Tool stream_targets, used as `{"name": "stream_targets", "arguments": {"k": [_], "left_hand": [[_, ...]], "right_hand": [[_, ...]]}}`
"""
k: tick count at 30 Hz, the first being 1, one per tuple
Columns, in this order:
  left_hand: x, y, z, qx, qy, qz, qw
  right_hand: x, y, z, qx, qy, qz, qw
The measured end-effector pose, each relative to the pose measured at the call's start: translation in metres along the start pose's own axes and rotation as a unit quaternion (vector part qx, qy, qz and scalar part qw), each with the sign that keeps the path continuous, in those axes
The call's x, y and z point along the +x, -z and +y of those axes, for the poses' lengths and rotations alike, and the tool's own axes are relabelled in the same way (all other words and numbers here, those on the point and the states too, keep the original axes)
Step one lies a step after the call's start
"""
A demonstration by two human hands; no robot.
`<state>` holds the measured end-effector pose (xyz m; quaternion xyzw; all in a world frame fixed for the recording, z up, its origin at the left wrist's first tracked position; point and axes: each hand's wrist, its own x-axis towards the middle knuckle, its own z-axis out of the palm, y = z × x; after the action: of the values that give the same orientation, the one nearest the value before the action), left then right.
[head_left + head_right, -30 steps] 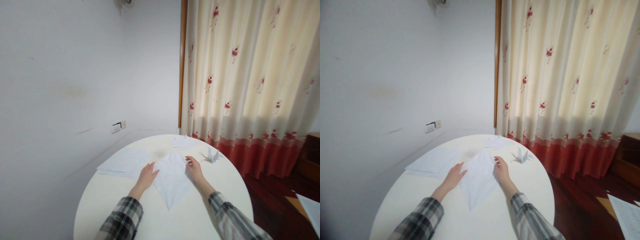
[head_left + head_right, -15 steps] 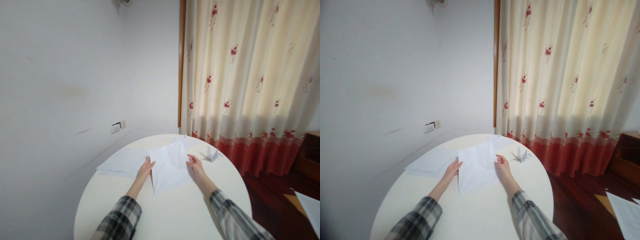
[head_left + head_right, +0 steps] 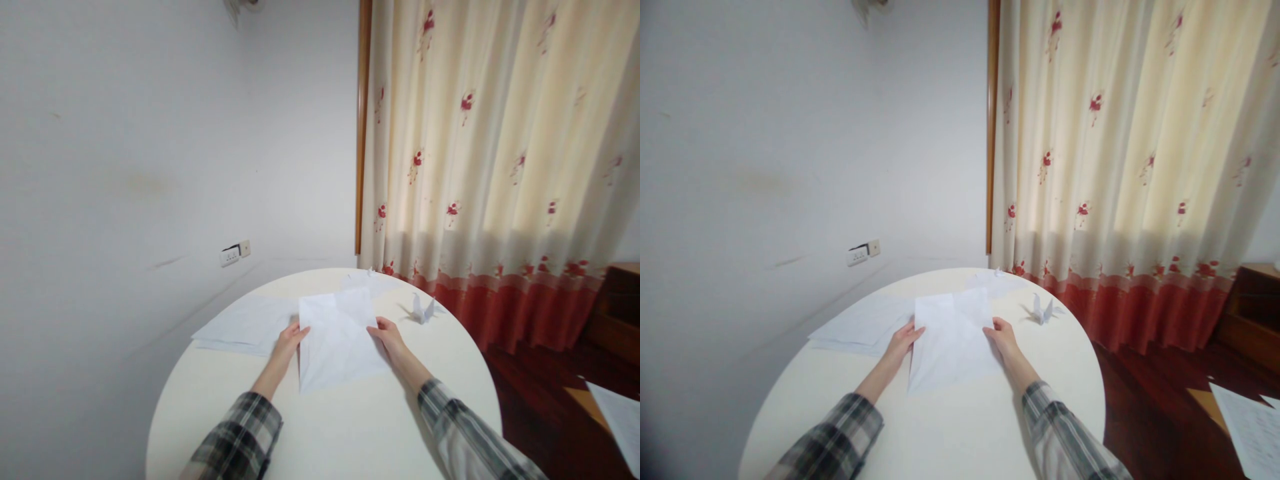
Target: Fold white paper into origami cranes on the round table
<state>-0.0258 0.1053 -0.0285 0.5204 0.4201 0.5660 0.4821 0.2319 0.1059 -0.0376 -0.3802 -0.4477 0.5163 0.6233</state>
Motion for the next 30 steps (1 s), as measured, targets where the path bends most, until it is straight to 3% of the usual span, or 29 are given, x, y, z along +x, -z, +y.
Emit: {"name": "stream_targets", "arguments": {"k": [6,15,30], "left_hand": [[-0.006,-0.003,0.007,0.043,0.032,-0.025,0.998],[0.002,0.002,-0.005,0.03,0.013,-0.022,0.999],[0.002,0.002,-0.004,0.058,0.015,-0.005,0.998]], "right_hand": [[0.001,0.003,-0.003,0.016,0.01,0.037,0.999],[0.001,0.001,-0.002,0.006,0.001,0.008,1.0],[-0.004,-0.006,-0.007,0.017,0.001,0.007,1.0]]}}
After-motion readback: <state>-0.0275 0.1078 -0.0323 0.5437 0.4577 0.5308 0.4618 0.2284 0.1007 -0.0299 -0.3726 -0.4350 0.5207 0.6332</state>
